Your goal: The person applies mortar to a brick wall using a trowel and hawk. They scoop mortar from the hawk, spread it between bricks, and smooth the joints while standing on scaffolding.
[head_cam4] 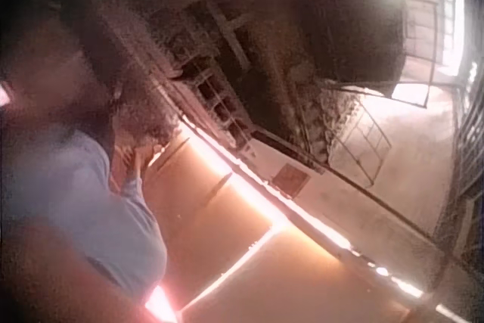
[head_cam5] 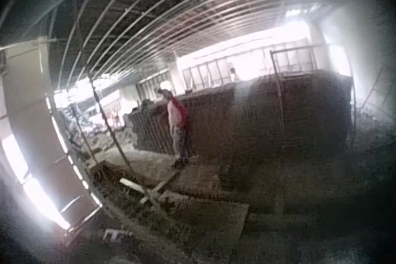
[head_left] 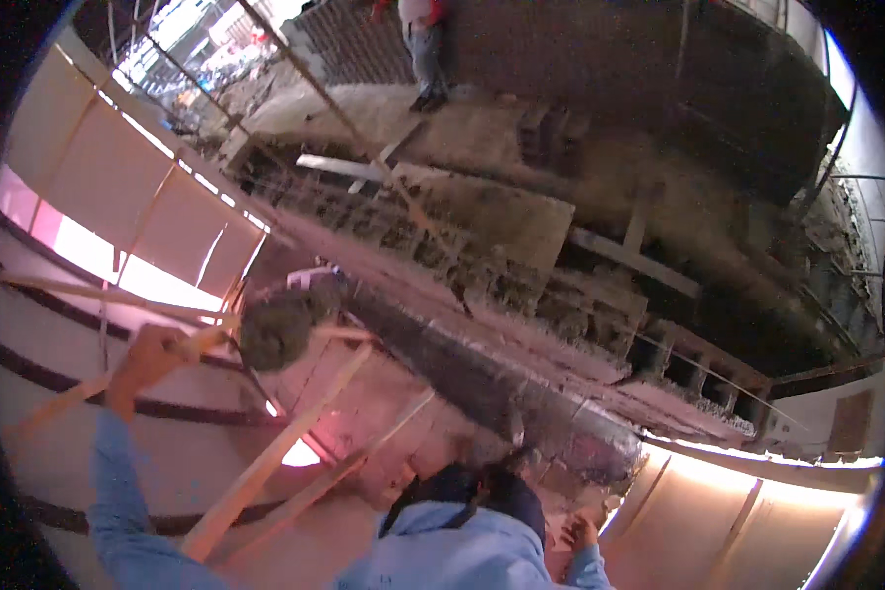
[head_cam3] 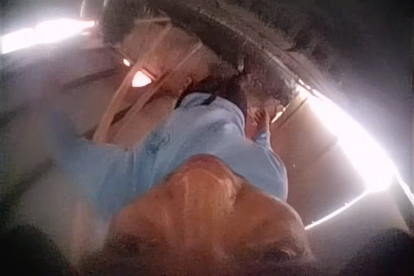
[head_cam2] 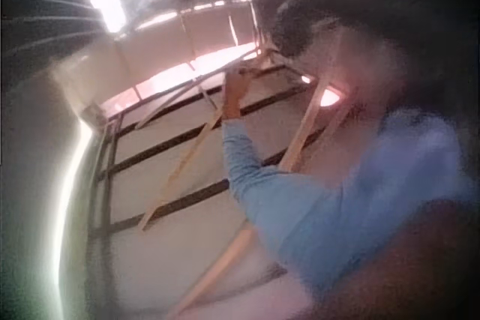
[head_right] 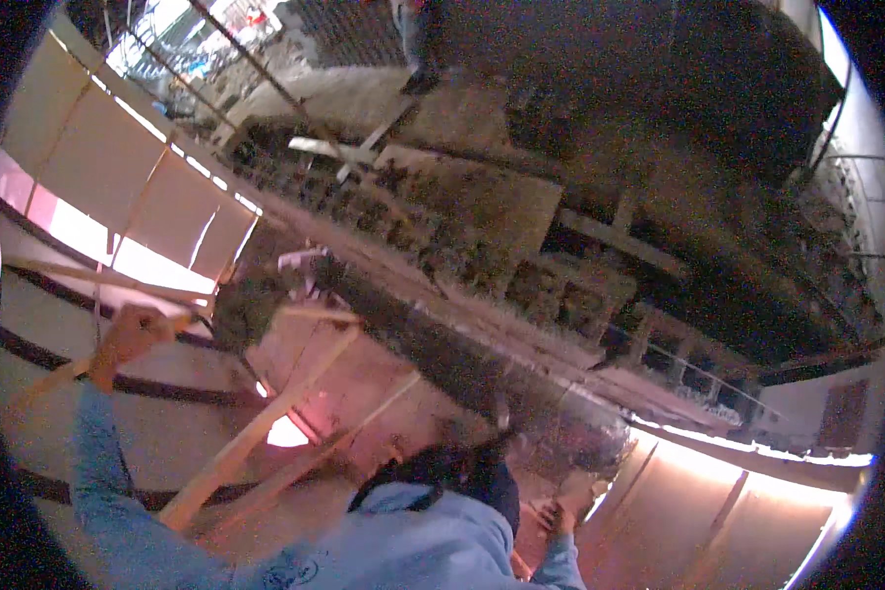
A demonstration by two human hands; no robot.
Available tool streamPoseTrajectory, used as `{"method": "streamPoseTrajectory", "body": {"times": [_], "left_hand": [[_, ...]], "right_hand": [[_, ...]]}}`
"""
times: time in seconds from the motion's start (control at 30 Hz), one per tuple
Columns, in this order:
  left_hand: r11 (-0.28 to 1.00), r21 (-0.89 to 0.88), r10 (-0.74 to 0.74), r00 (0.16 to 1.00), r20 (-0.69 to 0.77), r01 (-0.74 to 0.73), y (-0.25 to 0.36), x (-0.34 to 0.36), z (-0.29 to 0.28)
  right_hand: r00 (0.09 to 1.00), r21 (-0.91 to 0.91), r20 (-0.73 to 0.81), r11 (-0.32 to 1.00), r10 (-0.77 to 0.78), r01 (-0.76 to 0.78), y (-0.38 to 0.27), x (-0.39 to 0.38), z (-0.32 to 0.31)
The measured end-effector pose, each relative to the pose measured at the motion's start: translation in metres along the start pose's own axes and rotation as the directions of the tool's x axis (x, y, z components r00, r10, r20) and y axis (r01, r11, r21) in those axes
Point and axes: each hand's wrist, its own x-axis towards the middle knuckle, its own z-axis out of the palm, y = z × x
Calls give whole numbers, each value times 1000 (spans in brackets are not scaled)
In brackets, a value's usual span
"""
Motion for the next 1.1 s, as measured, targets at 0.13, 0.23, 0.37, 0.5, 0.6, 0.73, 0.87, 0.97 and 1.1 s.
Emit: {"method": "streamPoseTrajectory", "body": {"times": [0.13, 0.23, 0.37, 0.5, 0.6, 0.73, 0.87, 0.97, 1.1], "left_hand": [[993, 91, -69, 997, -27, 71, -7, 7, -78], [991, 134, 47, 984, -173, -24, -7, 37, -119], [989, 148, 39, 970, -241, -3, 21, 113, -146], [945, 282, 236, 942, -237, -166, 66, 221, -145], [912, 323, 302, 947, -113, -252, 126, 303, -102], [928, 175, 366, 891, -270, -328, 156, 448, -36], [963, 76, 270, 922, -278, -259, 180, 557, 30], [963, -99, 232, 959, -164, -250, 190, 623, 73], [948, -233, 213, 976, -42, -217, 200, 716, 132]], "right_hand": [[992, -93, -107, 993, 64, -74, -20, -17, 57], [990, -135, -108, 986, 86, -100, -24, -31, 85], [983, -122, -159, 986, 94, -114, -31, -33, 95], [989, -68, -146, 997, 33, -44, -25, -34, 114], [985, 55, -168, 998, 26, -17, -27, -50, 144], [833, -424, 294, 717, -469, 553, 6, -20, 111], [877, 13, -158, 887, -454, 462, 48, -80, 232], [859, 77, -313, 891, -405, 448, 5, -171, 335], [665, 7, -660, 882, -349, 470, -44, -251, 356]]}}
